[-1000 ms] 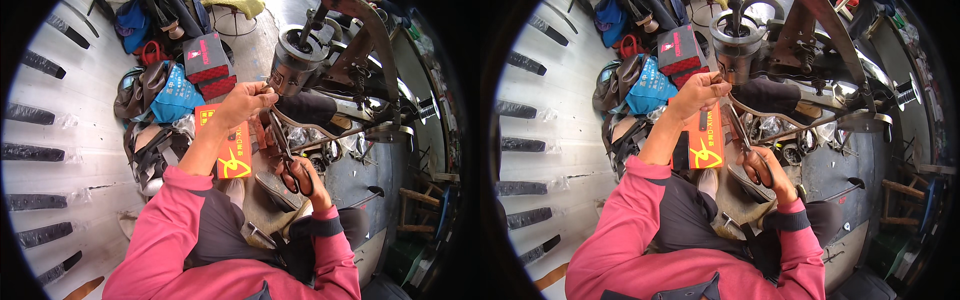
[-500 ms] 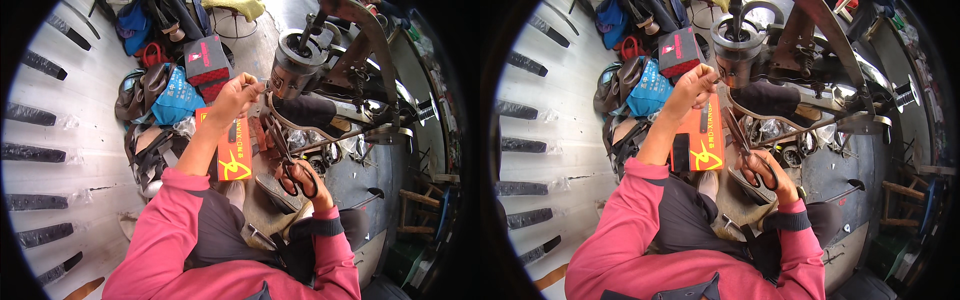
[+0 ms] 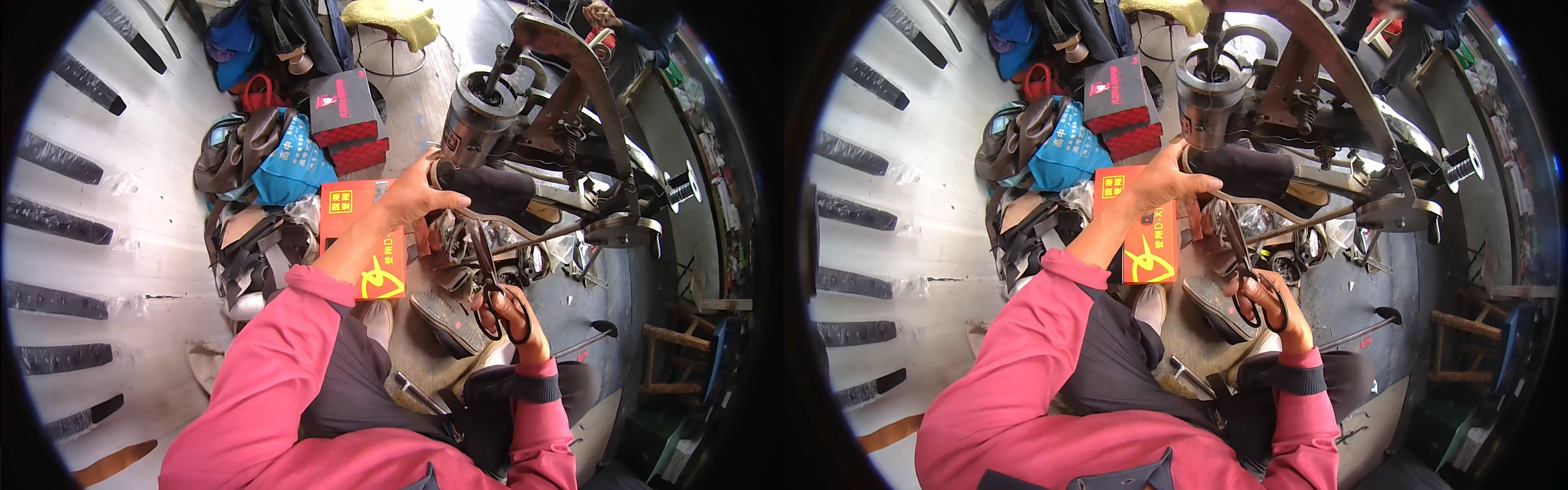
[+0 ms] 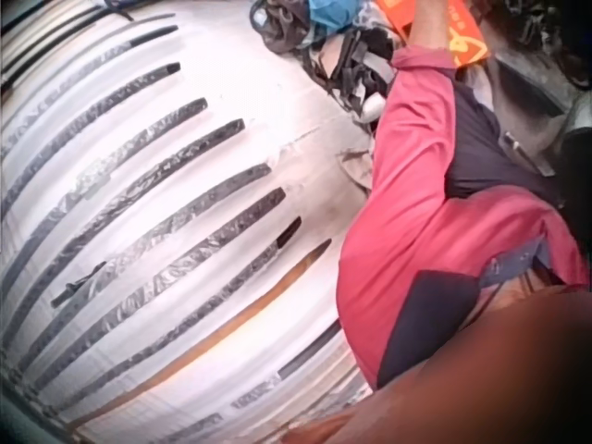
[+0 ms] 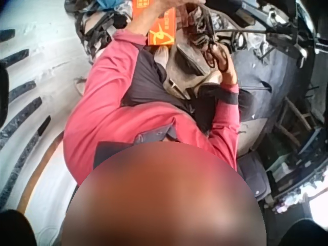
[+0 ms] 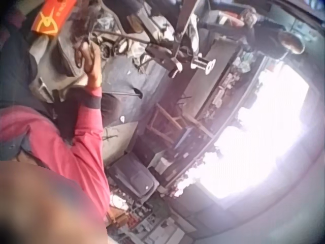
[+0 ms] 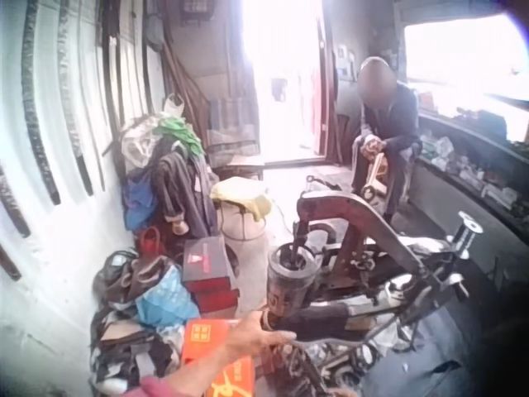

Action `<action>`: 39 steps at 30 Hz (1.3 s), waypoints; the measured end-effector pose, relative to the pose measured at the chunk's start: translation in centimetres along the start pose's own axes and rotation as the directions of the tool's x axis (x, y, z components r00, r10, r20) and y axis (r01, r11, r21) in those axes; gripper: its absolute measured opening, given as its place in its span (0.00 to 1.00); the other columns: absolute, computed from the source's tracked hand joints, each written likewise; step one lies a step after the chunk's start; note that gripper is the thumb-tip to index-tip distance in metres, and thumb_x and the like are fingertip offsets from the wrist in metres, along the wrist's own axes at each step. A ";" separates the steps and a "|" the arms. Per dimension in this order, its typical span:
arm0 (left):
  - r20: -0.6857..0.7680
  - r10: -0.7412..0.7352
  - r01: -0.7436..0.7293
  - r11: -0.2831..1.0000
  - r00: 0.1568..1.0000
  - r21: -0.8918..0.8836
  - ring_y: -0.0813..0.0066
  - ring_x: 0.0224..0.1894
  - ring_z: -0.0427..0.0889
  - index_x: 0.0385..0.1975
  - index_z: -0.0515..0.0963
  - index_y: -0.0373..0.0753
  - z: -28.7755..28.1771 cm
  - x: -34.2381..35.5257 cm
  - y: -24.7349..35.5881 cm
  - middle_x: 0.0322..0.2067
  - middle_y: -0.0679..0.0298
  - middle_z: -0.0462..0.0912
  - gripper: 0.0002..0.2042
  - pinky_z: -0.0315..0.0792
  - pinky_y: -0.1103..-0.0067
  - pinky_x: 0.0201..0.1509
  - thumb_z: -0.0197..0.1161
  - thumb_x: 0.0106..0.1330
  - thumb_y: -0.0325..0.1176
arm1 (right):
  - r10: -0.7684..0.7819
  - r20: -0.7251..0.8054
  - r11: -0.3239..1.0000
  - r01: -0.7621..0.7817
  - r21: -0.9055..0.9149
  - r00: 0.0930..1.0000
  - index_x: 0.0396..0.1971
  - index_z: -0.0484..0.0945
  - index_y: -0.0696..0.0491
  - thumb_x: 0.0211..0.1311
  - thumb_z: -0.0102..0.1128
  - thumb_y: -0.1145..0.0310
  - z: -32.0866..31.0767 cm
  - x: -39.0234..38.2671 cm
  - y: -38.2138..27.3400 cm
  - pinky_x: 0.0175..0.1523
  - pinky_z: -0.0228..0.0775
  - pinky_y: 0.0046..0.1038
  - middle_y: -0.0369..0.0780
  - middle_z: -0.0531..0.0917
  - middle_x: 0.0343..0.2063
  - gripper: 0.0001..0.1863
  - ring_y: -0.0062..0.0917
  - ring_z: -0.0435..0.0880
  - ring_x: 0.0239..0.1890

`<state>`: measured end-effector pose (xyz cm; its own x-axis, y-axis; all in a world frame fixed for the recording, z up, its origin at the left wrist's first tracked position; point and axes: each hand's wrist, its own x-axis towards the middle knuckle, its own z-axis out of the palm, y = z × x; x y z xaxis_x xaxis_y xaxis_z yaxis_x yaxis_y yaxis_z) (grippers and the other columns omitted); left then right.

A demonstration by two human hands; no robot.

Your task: The person operates a manual sewing machine to stitch a black shoe, guiding the material with both hands and turning the handwheel. They pause to trim excess thread with scissors, then resume sewing and finish by cutting the thread.

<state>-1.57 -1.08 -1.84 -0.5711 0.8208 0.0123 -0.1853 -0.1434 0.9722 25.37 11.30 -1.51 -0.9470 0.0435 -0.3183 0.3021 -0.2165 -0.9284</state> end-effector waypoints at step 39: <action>-0.182 -0.296 0.306 0.952 0.938 0.030 0.92 0.15 0.57 0.46 0.78 0.42 -1.1 5.1 -4.9 0.23 0.76 0.72 0.08 0.55 0.87 0.18 0.60 0.74 0.36 | 0.098 -0.624 0.403 -0.604 -0.687 0.775 0.28 0.86 0.56 0.53 0.71 0.41 -6.9 -3.8 13.0 0.46 0.78 0.47 0.53 0.87 0.30 0.28 0.51 0.87 0.39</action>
<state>-4.46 3.25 -6.81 -0.6265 0.7114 -0.3184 -0.3269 0.1311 0.9359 33.65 15.08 -13.67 -0.6364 0.6211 -0.4575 0.7690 0.5569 -0.3138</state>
